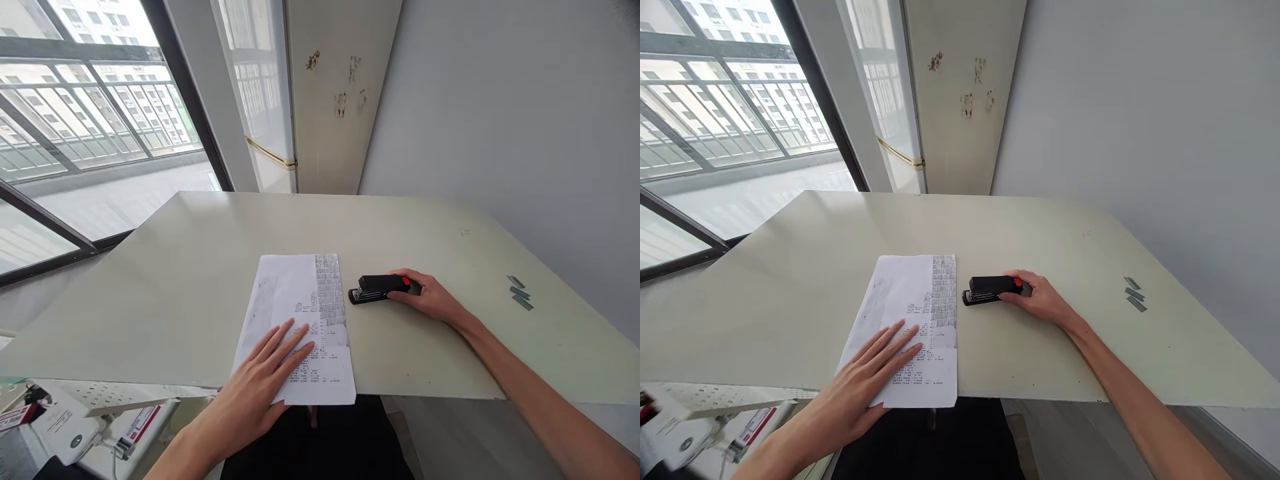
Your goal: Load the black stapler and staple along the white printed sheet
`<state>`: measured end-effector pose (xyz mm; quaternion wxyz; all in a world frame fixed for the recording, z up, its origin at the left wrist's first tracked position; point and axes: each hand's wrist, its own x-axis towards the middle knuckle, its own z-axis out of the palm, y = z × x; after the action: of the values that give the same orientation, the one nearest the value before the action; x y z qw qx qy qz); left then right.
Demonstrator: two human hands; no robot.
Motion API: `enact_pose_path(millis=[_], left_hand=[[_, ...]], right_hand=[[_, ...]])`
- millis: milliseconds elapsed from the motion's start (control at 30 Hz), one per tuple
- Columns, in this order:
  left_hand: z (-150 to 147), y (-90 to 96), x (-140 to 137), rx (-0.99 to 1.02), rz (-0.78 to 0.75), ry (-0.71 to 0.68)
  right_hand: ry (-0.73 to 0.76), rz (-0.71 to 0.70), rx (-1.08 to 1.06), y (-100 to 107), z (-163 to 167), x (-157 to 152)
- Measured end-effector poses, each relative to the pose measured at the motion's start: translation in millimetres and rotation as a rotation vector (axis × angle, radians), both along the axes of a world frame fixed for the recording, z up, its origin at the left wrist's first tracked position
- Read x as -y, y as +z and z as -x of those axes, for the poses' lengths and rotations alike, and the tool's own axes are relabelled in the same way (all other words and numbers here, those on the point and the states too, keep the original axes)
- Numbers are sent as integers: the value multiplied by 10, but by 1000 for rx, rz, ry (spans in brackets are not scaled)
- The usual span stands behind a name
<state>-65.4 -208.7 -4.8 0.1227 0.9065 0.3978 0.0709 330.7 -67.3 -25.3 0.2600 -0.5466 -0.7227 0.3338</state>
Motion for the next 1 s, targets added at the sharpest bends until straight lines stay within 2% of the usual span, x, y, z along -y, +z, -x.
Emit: enact_pose_path(millis=[200, 367, 700, 833, 1000], left_hand=[[40, -29, 97, 62, 22, 17], [-88, -107, 106, 85, -27, 30], [-320, -103, 52, 23, -66, 2], [-374, -100, 12, 43, -32, 4], [-392, -5, -198, 94, 109, -22]], right_hand=[[6, 10, 1, -50, 30, 148], [22, 6, -5, -72, 35, 225], [34, 33, -36, -35, 70, 299], [55, 95, 6, 14, 31, 282], [153, 142, -50, 215, 22, 170]])
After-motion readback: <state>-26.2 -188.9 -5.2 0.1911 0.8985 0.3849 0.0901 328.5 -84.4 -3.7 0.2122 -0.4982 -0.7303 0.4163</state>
